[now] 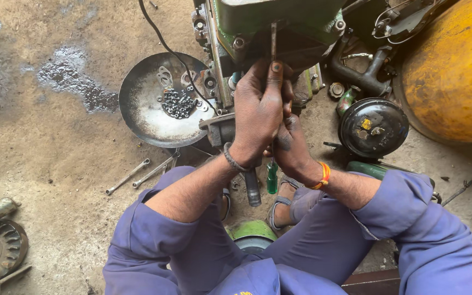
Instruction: The person sits on the floor and uses a wrench and a screwdriver to tighten bolts and adjust components on a green engine. They switch between tools to work on different parts of the engine block.
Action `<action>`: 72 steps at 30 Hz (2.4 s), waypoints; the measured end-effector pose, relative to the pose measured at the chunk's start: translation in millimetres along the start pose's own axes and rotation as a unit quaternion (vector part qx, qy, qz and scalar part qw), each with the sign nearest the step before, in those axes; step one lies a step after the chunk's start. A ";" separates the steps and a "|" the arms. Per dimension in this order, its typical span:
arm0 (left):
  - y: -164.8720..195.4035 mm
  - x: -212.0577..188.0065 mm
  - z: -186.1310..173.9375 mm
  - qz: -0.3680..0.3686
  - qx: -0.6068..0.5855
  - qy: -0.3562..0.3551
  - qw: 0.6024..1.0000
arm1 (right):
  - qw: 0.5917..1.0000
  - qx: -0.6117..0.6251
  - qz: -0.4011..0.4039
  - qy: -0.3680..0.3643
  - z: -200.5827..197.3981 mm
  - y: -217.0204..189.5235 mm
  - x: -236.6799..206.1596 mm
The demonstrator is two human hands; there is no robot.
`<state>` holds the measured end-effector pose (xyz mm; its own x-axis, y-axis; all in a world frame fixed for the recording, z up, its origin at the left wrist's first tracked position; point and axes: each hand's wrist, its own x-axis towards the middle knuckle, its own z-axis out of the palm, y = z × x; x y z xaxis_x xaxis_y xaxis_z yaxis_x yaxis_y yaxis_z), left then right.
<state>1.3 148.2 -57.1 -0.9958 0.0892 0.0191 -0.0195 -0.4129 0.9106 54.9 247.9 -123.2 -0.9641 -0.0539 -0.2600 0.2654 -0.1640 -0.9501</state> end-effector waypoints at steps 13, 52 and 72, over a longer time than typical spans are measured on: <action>4.7 0.5 2.5 0.020 -0.044 -0.024 0.999 | 0.999 0.013 -0.044 -0.009 3.5 -11.5 -4.5; 19.7 -0.6 3.1 -0.021 -0.035 -0.022 0.999 | 0.994 0.106 0.003 -0.012 12.9 -20.4 -9.6; 6.0 0.2 -9.7 -0.066 -0.033 -0.003 0.997 | 0.990 0.131 0.045 -0.014 21.2 -12.0 -11.2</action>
<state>0.1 137.0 -55.6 -0.9838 0.1514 -0.0957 -0.1554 -0.4562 0.8762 62.7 229.6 -105.2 -0.9369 -0.1063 -0.3332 0.3467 -0.4078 -0.8447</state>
